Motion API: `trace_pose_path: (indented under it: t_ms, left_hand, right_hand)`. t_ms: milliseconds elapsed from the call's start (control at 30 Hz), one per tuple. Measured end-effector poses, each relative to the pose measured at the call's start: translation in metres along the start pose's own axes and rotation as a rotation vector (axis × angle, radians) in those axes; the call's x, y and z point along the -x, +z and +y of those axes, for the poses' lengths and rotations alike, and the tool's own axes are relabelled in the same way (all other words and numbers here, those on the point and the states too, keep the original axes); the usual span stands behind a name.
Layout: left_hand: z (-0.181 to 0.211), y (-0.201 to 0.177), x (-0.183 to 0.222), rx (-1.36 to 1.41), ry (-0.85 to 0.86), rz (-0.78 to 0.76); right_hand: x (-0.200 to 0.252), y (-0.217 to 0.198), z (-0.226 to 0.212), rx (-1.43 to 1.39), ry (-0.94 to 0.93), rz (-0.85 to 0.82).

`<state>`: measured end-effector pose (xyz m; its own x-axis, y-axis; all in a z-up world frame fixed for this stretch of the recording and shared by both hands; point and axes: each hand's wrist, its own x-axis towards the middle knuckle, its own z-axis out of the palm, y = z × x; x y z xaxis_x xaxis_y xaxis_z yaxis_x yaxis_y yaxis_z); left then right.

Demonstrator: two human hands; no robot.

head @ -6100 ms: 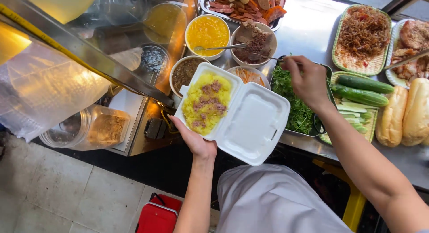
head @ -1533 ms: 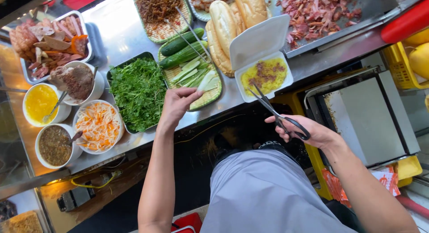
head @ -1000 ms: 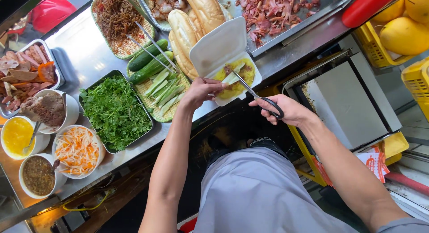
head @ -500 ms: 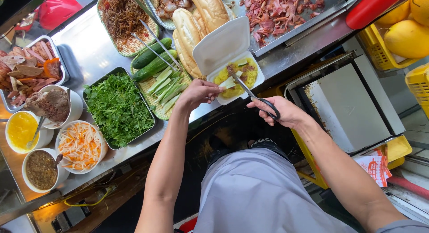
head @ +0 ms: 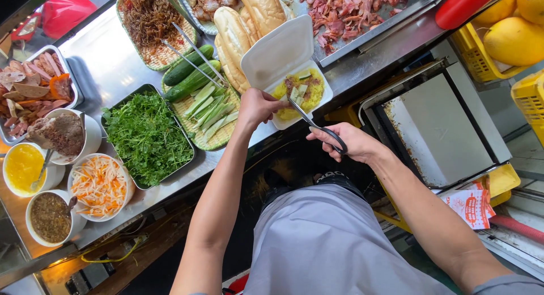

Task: Preparing a takeout food box with rice, sliced meat, sauce, and vegetables at a food stall.

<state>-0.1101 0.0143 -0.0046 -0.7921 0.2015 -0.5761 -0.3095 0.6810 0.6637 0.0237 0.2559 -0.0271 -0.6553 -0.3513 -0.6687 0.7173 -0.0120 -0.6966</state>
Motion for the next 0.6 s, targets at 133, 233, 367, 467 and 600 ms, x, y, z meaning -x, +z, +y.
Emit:
trace_pose_path:
  t_ms: [133,233,367,467,600]
  left_hand:
    - [-0.023,0.015,-0.012,-0.140,0.321,0.384]
    - [-0.032,0.017,0.000,-0.129,0.477,0.447]
    - [-0.062,0.031,0.010,-0.049,0.298,0.618]
    - [-0.060,0.047,0.015,0.308,0.158,0.531]
    - [-0.082,0.090,-0.020,0.430,0.221,0.519]
  right_hand:
    - [0.020,-0.004,-0.006,-0.033,0.033,-0.037]
    - [0.029,-0.015,-0.013,-0.013,-0.069,0.000]
    - [0.011,-0.023,-0.023,0.186,-0.320,0.403]
    - [-0.024,-0.028,-0.025,0.482,-0.513,0.743]
    - [-0.062,-0.030,-0.025,0.476,-0.506,0.759]
